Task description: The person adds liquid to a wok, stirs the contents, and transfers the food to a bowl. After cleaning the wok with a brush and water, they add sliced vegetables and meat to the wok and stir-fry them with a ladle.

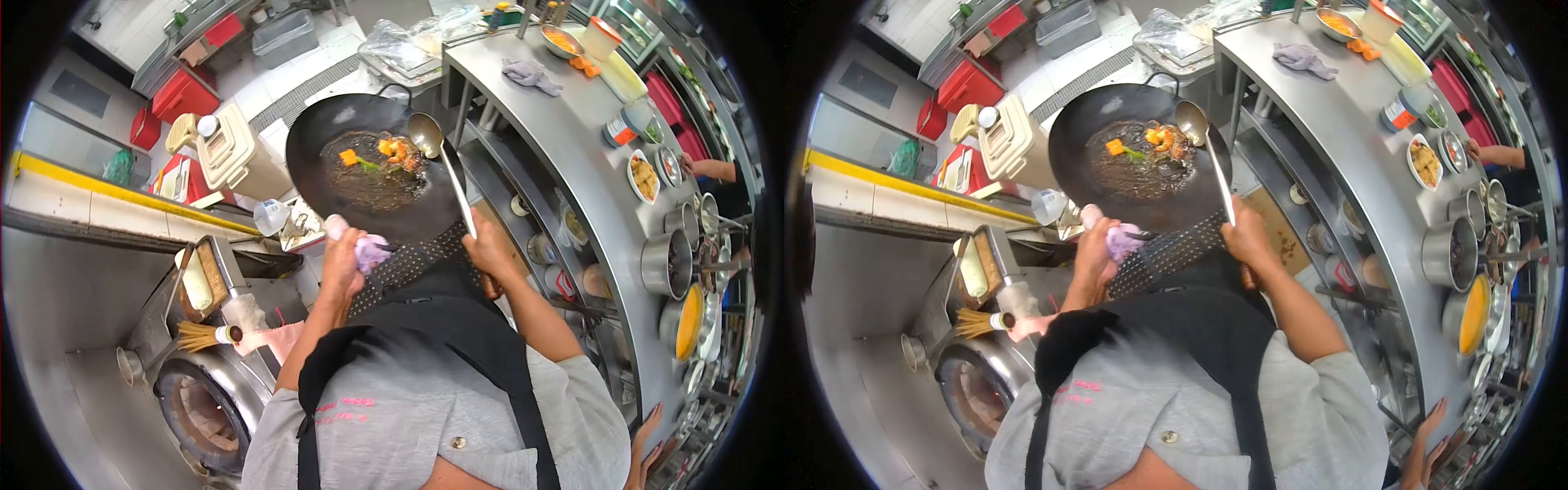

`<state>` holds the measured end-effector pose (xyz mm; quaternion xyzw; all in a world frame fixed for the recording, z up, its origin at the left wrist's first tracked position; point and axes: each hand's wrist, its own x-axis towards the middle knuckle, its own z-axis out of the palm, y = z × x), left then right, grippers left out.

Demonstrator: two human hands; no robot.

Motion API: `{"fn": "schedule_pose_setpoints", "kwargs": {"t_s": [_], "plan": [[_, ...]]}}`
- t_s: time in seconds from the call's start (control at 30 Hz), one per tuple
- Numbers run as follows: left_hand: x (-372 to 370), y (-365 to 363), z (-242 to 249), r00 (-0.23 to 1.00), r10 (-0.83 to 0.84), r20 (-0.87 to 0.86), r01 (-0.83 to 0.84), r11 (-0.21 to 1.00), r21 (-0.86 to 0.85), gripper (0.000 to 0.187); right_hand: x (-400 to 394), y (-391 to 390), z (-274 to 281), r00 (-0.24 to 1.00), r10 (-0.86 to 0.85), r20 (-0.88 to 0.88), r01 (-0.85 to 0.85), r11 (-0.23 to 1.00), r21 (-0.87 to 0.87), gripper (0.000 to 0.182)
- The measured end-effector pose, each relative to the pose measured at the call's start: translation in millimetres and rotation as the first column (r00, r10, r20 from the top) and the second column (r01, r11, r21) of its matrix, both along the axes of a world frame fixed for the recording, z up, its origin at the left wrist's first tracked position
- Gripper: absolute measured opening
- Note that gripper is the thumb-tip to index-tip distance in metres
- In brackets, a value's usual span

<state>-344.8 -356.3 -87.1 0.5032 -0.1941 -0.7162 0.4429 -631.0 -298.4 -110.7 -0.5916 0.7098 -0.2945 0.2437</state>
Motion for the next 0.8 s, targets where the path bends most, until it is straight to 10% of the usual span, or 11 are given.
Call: {"fn": "schedule_pose_setpoints", "kwargs": {"t_s": [0.07,0.1,0.3,0.8], "plan": [[-17,0,7,0.999,0.019,-0.031,-0.019,1.000,-0.002,0.007,25,-13,-7,0.999,0.039,0.004,-0.039,0.998,0.051,0.053],[-23,-2,2,0.999,0.026,-0.031,-0.027,0.999,-0.027,0.007,36,-23,7,0.910,-0.116,0.398,-0.052,0.921,0.387,0.052],[-19,-6,-13,1.000,-0.024,0.007,0.024,0.999,0.031,0.004,55,-19,30,0.488,-0.172,0.856,-0.389,0.835,0.390,0.058],[17,-11,-39,0.991,-0.110,-0.081,0.121,0.980,0.155,0.013,9,17,47,0.084,-0.481,0.873,-0.487,0.744,0.457,0.050]]}}
